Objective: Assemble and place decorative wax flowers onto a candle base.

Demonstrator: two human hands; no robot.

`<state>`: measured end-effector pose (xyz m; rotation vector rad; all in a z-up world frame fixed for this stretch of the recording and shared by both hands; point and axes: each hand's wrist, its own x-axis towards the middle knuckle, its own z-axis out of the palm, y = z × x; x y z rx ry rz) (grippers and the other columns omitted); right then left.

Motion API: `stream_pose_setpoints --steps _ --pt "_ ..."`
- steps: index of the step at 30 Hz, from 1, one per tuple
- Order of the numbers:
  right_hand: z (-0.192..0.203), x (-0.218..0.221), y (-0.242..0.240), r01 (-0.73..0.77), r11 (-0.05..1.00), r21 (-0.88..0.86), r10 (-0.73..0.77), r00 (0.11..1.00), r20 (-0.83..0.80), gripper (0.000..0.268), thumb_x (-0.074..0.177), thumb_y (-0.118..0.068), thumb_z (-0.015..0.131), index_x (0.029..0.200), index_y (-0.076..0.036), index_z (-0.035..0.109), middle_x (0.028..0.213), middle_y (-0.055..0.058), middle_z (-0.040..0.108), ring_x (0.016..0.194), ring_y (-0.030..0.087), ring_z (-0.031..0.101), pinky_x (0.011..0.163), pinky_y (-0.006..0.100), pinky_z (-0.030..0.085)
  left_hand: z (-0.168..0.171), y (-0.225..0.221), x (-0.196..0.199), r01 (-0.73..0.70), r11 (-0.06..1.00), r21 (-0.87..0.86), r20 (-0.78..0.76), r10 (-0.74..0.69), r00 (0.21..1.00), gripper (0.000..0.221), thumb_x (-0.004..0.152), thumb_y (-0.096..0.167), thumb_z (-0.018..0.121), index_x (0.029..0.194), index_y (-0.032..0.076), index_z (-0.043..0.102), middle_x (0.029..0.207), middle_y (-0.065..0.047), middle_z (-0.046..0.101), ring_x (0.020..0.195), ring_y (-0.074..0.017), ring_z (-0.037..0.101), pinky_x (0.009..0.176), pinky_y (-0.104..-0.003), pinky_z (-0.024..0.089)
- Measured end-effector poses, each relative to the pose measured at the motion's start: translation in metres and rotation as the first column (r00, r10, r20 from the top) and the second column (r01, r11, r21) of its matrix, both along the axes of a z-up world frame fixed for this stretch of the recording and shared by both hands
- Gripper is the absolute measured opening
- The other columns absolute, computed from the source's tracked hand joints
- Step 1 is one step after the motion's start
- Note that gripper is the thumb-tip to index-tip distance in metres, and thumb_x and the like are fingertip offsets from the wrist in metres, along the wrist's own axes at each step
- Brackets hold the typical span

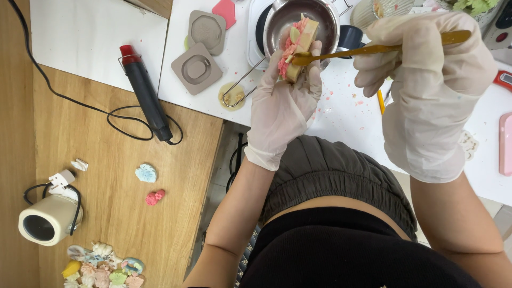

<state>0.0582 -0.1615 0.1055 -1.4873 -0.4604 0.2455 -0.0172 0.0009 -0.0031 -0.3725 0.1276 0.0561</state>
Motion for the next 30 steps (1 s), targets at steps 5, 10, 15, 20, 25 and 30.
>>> stream_pose_setpoints --steps 5,10,15,20,25,30 --pt "0.002 0.001 -0.001 -0.034 0.999 -0.023 0.035 0.997 0.070 0.028 0.124 -0.022 0.049 0.118 0.005 0.055 0.107 0.018 0.070 0.080 0.019 0.071 0.069 0.031 0.061 0.000 -0.001 -0.001 0.065 0.992 -0.110 0.013 -0.064 0.998 0.043 0.118 0.028 0.051 0.156 0.009 0.045 0.154 -0.018 0.051 0.141 -0.0232 0.053 0.115 -0.036 0.051" --pt "0.002 -0.001 -0.003 0.009 0.998 -0.060 -0.007 0.999 0.038 0.032 0.129 -0.025 0.056 0.119 0.005 0.058 0.098 0.018 0.072 0.072 0.018 0.069 0.065 0.028 0.058 0.004 -0.001 0.000 0.019 1.000 -0.004 -0.013 -0.019 1.000 0.043 0.117 0.026 0.052 0.156 0.012 0.045 0.153 -0.015 0.053 0.141 -0.0242 0.054 0.114 -0.036 0.051" --pt "0.006 -0.004 -0.002 -0.024 0.999 -0.047 0.029 0.994 0.103 0.026 0.124 -0.020 0.050 0.119 0.006 0.055 0.110 0.020 0.072 0.079 0.018 0.071 0.070 0.027 0.060 0.000 -0.002 -0.003 0.089 0.984 -0.152 0.019 -0.088 0.996 0.048 0.121 0.027 0.052 0.156 -0.002 0.037 0.148 -0.020 0.049 0.134 -0.0230 0.055 0.119 -0.037 0.050" --pt "0.012 -0.009 0.001 0.000 0.999 -0.053 0.004 0.998 0.062 0.022 0.124 -0.016 0.053 0.120 0.005 0.056 0.107 0.018 0.072 0.076 0.015 0.070 0.066 0.024 0.058 0.003 -0.004 -0.003 0.110 0.975 -0.195 0.030 -0.106 0.994 0.050 0.119 0.028 0.052 0.158 0.000 0.038 0.152 -0.018 0.049 0.137 -0.0232 0.054 0.117 -0.038 0.050" --pt "0.014 -0.012 0.001 -0.001 0.997 -0.081 0.005 0.999 0.048 0.019 0.123 -0.012 0.053 0.120 0.006 0.057 0.105 0.017 0.072 0.077 0.014 0.068 0.069 0.023 0.057 0.001 -0.008 -0.003 0.104 0.974 -0.203 0.006 -0.105 0.994 0.052 0.117 0.027 0.051 0.161 0.002 0.036 0.156 -0.016 0.048 0.142 -0.0225 0.052 0.114 -0.039 0.049" --pt "0.015 -0.013 -0.002 0.002 0.989 -0.150 0.012 0.996 0.093 0.017 0.125 -0.009 0.054 0.123 0.008 0.059 0.100 0.017 0.072 0.077 0.014 0.067 0.070 0.023 0.057 0.003 -0.010 -0.003 0.117 0.966 -0.229 0.018 -0.116 0.993 0.051 0.117 0.027 0.052 0.160 0.003 0.037 0.156 -0.015 0.048 0.143 -0.0219 0.051 0.114 -0.040 0.049"
